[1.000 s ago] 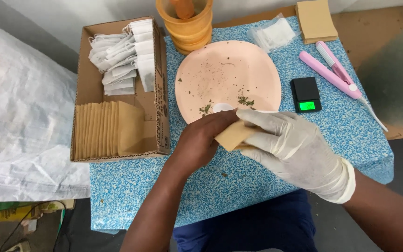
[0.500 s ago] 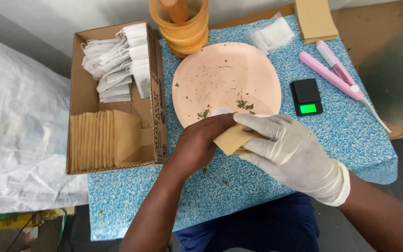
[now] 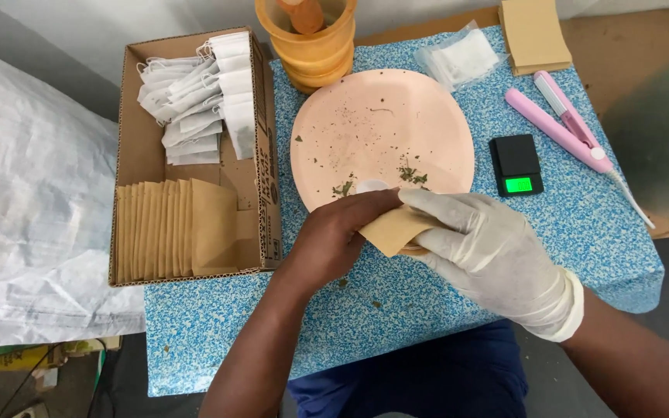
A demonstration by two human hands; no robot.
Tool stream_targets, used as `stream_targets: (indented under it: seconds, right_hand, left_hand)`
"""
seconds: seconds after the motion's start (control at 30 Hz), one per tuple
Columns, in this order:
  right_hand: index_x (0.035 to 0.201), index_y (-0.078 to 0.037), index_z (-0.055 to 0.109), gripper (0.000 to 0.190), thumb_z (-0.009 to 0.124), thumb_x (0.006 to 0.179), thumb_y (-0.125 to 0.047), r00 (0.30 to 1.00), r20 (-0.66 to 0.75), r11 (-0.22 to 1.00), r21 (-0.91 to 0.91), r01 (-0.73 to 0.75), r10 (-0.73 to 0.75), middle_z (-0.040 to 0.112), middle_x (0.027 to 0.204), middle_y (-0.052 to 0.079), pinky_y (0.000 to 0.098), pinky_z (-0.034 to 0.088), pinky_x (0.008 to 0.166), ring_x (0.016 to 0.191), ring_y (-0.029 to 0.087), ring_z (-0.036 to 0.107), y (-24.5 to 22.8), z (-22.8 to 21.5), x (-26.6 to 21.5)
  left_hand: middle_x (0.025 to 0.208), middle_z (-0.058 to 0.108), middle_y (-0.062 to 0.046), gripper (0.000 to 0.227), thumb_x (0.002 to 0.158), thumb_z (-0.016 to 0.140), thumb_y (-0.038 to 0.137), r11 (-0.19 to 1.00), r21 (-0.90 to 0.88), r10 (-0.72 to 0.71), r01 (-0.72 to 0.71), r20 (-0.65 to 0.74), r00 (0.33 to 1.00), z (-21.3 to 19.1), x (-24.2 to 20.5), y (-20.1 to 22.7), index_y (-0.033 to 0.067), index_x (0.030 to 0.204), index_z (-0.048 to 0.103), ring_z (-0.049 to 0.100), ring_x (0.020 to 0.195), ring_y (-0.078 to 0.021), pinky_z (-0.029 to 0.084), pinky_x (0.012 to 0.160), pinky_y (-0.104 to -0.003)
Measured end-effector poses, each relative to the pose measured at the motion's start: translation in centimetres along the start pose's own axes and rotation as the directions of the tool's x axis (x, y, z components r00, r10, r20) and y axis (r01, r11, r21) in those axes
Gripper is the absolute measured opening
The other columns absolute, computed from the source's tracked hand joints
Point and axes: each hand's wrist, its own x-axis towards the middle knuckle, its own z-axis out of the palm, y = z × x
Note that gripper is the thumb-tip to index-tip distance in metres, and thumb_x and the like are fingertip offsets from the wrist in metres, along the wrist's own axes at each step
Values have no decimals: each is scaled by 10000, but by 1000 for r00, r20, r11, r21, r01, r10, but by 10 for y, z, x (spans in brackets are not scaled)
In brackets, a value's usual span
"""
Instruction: Filling small filter bags with tea leaves, weighing them on a digital scale, and sealing them using a handheld heat sealer.
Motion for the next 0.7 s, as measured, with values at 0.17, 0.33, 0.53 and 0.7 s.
stream_targets:
  seconds: [0.17,0.33,0.53,0.7]
  right_hand:
    - [996,-70,734,182,781,909,-223,999,-11,997,-72,33,-34,642,1342,128,398,564,706,813,286,697,-5,-8,9]
    - [1065,-82,703,232,832,890,-164,995,-100,999,-33,10,-13,651,1316,127,414,589,770,886,301,711,0,-8,1]
    - [1053,-121,717,171,817,917,-155,990,-122,996,-56,70,-77,649,1305,120,427,576,770,895,313,707,-1,-6,6]
    - [980,-130,713,120,809,922,-172,991,-87,987,-136,86,-98,672,1272,113,408,551,685,844,315,691,1,-5,11]
  left_hand:
    - [1442,618,-93,657,858,514,-146,1000,-10,-19,19,-10,1000,1,-2,-6,200,1416,545,622,1327,-337,549,1012,-442]
    - [1436,618,-105,624,878,515,-128,999,-24,-41,41,-22,999,1,-2,-9,185,1417,546,617,1325,-343,535,1035,-447]
    - [1454,602,-112,628,872,513,-112,999,-18,-46,46,-9,999,3,-2,-11,181,1426,535,595,1348,-354,514,1059,-468]
    - [1445,609,-98,675,823,490,-150,999,1,-44,44,-12,999,1,-2,-8,182,1406,557,594,1351,-343,525,1054,-469]
